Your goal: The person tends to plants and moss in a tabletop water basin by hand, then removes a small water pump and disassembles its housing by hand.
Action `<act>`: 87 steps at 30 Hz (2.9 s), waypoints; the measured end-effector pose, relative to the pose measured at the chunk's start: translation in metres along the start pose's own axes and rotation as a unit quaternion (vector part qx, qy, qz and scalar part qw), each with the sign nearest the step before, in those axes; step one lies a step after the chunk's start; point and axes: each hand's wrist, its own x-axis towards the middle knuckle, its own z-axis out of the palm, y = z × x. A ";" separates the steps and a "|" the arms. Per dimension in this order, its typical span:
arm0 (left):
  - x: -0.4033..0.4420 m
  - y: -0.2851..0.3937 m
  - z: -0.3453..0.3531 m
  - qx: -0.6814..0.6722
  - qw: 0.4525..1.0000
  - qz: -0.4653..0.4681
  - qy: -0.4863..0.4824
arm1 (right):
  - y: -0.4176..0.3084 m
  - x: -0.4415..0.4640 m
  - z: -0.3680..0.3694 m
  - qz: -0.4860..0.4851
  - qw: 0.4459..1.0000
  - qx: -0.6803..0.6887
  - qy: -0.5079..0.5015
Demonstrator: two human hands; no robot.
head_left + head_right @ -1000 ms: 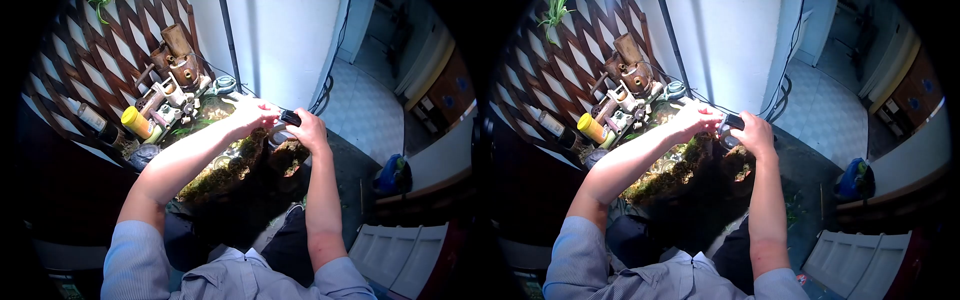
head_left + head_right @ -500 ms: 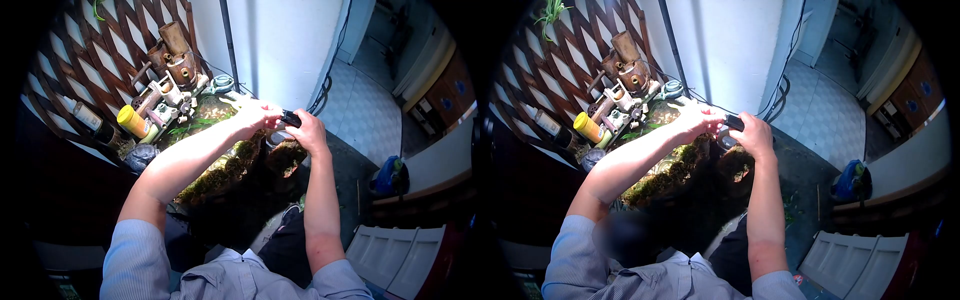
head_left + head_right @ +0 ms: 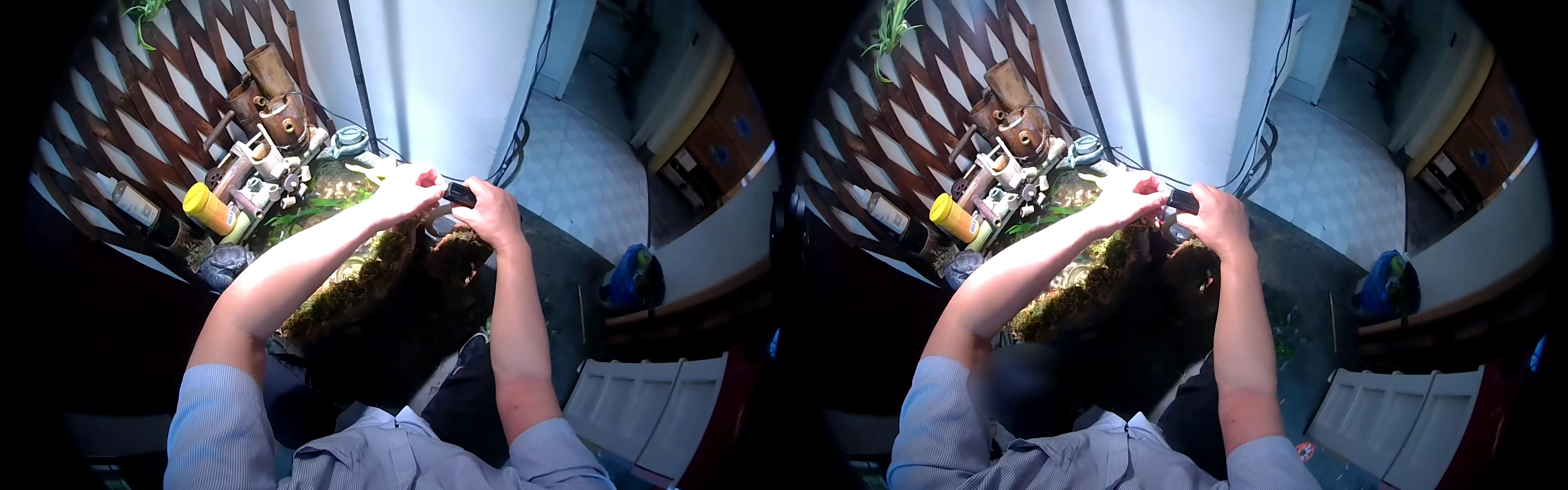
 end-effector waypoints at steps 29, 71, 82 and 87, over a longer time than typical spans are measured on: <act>0.008 0.008 0.010 -0.106 0.994 -0.007 0.006 | 0.010 -0.001 0.004 0.067 0.997 0.020 0.035; -0.018 -0.003 0.009 0.528 0.795 0.286 0.085 | 0.000 -0.001 0.010 0.030 0.999 -0.017 0.019; -0.018 0.010 0.009 0.603 0.745 0.283 0.033 | -0.002 -0.001 0.012 0.021 0.999 -0.045 0.017; -0.014 0.014 0.011 0.584 0.780 0.225 0.014 | -0.007 -0.002 0.011 0.017 0.997 -0.067 0.023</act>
